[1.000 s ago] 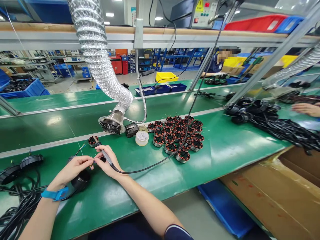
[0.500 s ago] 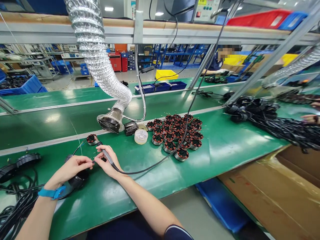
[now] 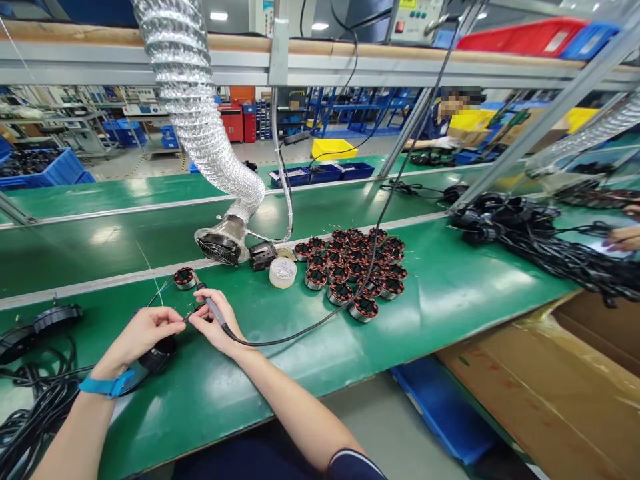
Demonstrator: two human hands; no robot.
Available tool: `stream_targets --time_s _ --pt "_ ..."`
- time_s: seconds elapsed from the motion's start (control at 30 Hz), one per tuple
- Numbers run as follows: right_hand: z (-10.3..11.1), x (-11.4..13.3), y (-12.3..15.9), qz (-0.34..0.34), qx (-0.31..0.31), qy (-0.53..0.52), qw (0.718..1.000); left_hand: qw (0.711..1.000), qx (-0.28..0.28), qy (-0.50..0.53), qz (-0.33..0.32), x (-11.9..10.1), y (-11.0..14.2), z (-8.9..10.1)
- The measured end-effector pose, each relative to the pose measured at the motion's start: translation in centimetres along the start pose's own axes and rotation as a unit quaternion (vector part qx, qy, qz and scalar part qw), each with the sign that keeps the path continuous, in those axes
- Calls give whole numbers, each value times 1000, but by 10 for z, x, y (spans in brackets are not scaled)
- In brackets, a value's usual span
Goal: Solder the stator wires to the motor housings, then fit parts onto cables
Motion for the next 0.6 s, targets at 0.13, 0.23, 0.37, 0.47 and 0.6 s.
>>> stream_targets --time_s 0.13,0.23,0.37,0.47,0.6 --pt "-3 12 2 46 24 69 996 1000 4 3 -5 1 -1 -4" --pt "-5 15 3 52 33 74 995 1000 6 4 1 2 -1 -6" --pt "-3 14 2 47 20 51 997 999 24 24 5 0 0 -8" --pt "2 13 1 49 -10 47 998 998 37 51 1 -3 0 -9" --pt "6 12 0 39 -33 49 997 997 52 65 -9 -5 1 -12"
Point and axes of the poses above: each hand's wrist, its own y-axis away from the middle knuckle, its own z-axis out of the back of the hand, x = y × z, the point moved 10 cm from there along -y, towards the middle knuckle, and after that the axes turned 14 degrees about y, right-handed, at the moved point
